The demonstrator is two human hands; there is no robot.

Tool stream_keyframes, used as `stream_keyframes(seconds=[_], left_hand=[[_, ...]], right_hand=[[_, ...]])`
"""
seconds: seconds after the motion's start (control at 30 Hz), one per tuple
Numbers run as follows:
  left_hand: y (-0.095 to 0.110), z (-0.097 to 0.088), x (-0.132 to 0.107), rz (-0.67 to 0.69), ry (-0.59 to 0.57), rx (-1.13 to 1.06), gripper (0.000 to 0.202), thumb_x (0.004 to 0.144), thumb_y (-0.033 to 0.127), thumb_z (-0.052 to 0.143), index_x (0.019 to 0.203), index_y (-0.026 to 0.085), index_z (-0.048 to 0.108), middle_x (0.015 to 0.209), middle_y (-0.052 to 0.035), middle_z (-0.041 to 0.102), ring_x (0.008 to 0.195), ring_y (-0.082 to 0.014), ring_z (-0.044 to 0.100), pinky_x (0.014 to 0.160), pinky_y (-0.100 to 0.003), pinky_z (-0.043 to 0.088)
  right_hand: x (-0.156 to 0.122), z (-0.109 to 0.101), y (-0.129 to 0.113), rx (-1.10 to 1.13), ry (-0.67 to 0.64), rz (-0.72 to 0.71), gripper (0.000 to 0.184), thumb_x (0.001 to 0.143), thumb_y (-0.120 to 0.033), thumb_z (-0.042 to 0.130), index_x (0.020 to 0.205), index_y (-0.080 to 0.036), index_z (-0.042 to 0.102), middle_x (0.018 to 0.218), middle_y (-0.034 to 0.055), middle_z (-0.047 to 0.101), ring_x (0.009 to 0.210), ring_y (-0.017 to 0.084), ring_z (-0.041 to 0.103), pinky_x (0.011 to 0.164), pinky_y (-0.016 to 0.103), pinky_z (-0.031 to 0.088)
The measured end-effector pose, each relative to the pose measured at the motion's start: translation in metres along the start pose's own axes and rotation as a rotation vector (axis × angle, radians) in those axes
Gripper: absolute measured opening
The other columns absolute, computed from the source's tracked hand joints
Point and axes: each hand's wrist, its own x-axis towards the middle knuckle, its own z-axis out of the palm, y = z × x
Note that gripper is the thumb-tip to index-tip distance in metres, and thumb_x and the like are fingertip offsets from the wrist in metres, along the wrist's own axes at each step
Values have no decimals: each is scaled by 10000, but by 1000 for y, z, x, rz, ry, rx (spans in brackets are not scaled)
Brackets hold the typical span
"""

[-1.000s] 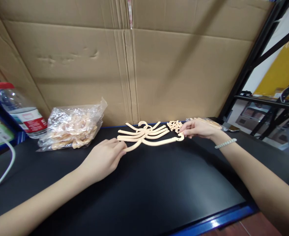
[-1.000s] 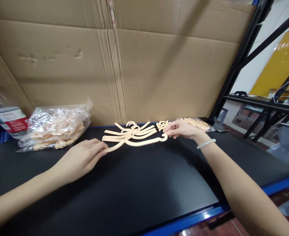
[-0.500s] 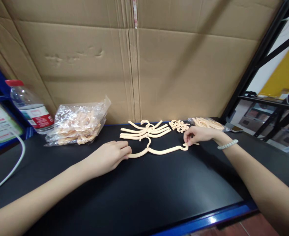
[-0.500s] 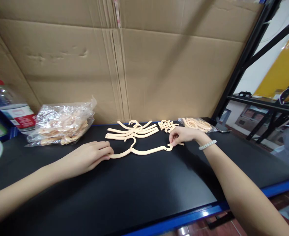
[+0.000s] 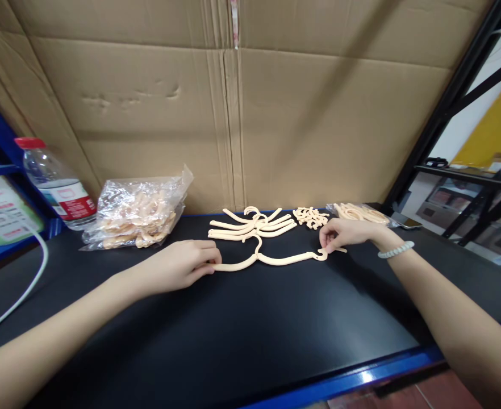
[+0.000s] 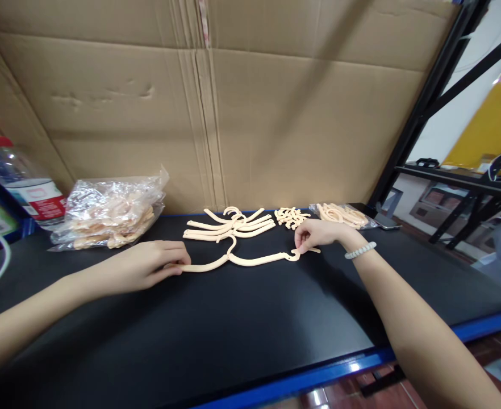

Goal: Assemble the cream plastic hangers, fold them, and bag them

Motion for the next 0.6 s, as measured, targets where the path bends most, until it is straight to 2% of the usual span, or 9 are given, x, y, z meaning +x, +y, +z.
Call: stream_keyframes(seconds=[0.13,0.3,0.6], left_hand=[[-12,-7,-2,-58,-57,-141,136,871,259,537,832,203,654,834,-15,663,749,-159,617,670,-236,449],[-15,-13,-3,-45,-127,-273,101,832,266,589,835,213,675,814,4,692,757,-154,645,686,-231,479],[-14,-21,-11,-117,-167,-167,59,777,239,617,757,210,664,771,6,683,752,-165,643,678,-238,469]], right_hand=[[-3,-2,-2,0,-31,23,321,657,-452,696,742,-143,690,711,53,650,654,171,543,590,270,386],[-5,-2,-3,-17,-75,14,291,649,-444,708,713,-161,701,657,31,634,634,171,539,587,276,370],[-3,1,-1,-33,-43,-27,310,670,-479,691,641,-171,666,624,17,606,622,161,519,579,274,367]])
